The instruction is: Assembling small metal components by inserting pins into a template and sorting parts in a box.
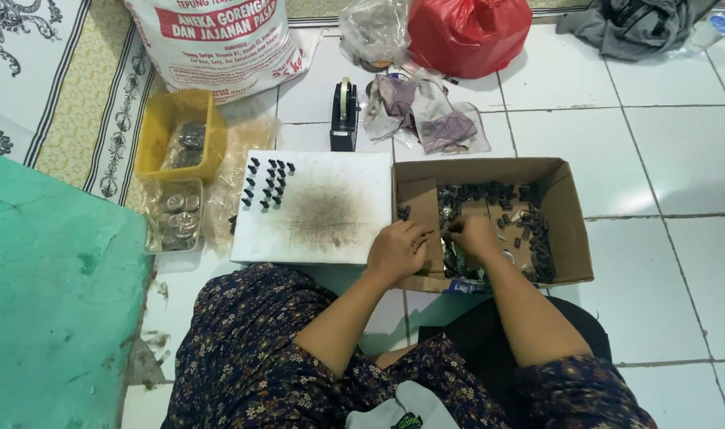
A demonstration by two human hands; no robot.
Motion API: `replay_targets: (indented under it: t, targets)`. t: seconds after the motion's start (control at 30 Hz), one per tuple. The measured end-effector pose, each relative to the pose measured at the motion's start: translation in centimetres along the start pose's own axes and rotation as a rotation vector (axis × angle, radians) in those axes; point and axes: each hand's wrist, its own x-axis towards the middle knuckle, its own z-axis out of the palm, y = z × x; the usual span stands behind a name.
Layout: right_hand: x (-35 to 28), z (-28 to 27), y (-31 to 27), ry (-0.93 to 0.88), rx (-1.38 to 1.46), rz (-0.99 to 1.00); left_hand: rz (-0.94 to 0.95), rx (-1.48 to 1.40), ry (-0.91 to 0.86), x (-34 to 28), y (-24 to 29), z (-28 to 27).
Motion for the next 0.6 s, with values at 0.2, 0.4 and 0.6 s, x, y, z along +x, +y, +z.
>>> replay_targets:
  t: [0.2, 0.4, 0.6]
  targets:
    - [-5.9, -6.4, -5.1, 0.072, 0.589, 0.05, -0.163, -0.082, -0.013, 0.6, 1.4, -0.2]
    - [-6.9, -6.0, -3.3, 0.094, 1.085, 0.182, -0.467, -0.717, 0.003, 3.7, 0.8, 5.6]
    - [-7.4, -6.7, -1.9, 0.183, 1.115, 0.161, -0.707, -1.151, 0.131, 3.8, 3.6, 8.4]
